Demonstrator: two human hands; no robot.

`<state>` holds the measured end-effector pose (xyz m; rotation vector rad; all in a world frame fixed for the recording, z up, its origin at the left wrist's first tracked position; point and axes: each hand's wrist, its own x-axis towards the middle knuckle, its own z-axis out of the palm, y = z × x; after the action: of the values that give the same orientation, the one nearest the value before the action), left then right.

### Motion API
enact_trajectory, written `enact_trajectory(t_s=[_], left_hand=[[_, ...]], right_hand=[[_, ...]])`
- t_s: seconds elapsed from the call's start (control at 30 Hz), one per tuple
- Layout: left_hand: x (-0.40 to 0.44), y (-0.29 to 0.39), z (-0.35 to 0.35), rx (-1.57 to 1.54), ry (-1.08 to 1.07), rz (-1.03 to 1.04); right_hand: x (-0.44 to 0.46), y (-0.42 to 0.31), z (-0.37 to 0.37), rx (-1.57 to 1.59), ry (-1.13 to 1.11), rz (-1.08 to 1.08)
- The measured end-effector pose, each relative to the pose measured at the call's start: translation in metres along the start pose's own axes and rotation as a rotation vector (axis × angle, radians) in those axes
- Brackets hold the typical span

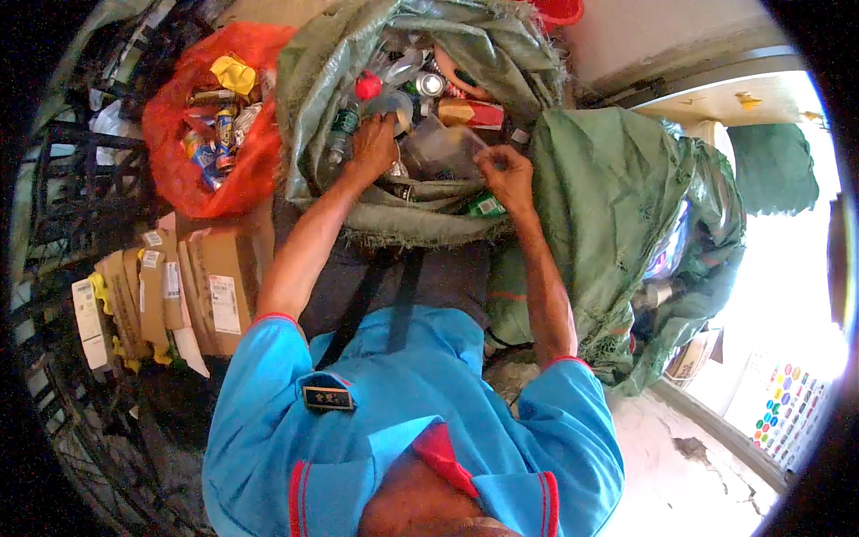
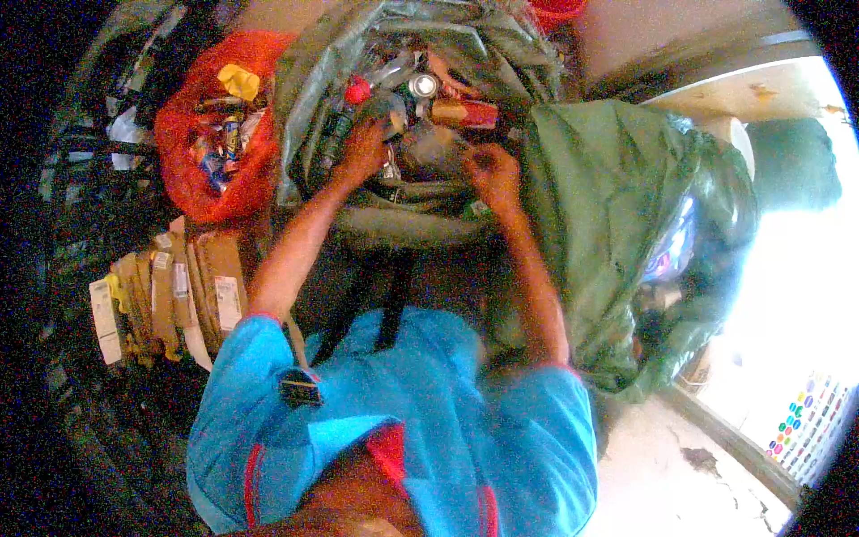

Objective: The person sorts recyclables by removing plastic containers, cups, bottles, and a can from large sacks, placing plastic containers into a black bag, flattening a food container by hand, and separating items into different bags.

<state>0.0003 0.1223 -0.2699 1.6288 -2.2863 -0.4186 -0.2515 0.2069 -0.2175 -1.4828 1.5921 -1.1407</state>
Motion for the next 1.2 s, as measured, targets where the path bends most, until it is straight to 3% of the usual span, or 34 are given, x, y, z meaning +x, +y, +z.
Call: enact_trajectory(t_s=[0.13,0.2,0.3,0.4,0.47,0.6,0.67,0.73,0.8,0.87,0.9,0.97,1.03,1.07,1.1,1.13,1.2], left_hand=[[-0.004,0.006,-0.01,0.032,0.059,0.014],[-0.004,0.005,-0.009,0.082,0.11,0.029],[0.006,-0.008,-0.002,0.099,0.147,0.069],[0.01,-0.016,-0.002,0.063,0.07,0.019],[0.012,-0.021,-0.005,-0.003,-0.033,-0.036],[0.014,-0.02,-0.012,-0.011,-0.034,0.011],[0.015,-0.013,-0.012,-0.074,0.046,-0.085],[0.025,-0.011,-0.011,-0.089,0.021,-0.145],[0.037,-0.015,-0.005,-0.101,-0.001,-0.205],[0.058,-0.029,0.012,-0.328,0.046,-0.28],[0.068,-0.028,0.016,-0.271,-0.034,-0.467],[0.091,-0.041,0.003,-0.405,-0.156,-0.467],[0.066,-0.029,0.034,-0.253,0.556,-0.299],[0.057,-0.026,0.046,-0.417,0.222,-0.663],[0.065,-0.055,0.09,-0.387,0.322,-0.526],[0.059,-0.039,0.073,-0.471,0.33,-0.762],[0.065,-0.056,0.087,-0.452,0.303,-0.725]], right_hand=[[0.01,0.002,0.019,0.122,-0.065,0.228],[0.014,0.044,0.042,-0.227,-0.088,0.07],[0.021,0.053,0.059,-0.255,-0.166,0.009],[0.01,0.011,0.056,-0.236,-0.232,0.13],[0.002,0.001,0.052,-0.312,-0.159,-0.078],[-0.005,-0.024,0.03,-0.176,-0.238,-0.053],[-0.012,-0.04,0.023,-0.201,-0.228,-0.068],[-0.018,-0.049,0.016,-0.282,-0.288,-0.273],[-0.02,-0.047,0.014,-0.321,-0.284,-0.261],[-0.018,-0.052,0.009,-0.363,-0.297,-0.377],[-0.018,-0.055,0.008,-0.298,-0.349,-0.2],[0.002,-0.063,0.01,-0.378,-0.348,-0.255],[-0.028,-0.04,0.009,-0.339,-0.313,-0.359],[-0.032,-0.04,0.007,-0.339,-0.354,-0.344],[-0.038,-0.038,0.005,-0.312,-0.347,-0.358],[-0.036,-0.039,0.004,-0.282,-0.347,-0.369],[-0.034,-0.046,0.004,-0.293,-0.34,-0.32]])
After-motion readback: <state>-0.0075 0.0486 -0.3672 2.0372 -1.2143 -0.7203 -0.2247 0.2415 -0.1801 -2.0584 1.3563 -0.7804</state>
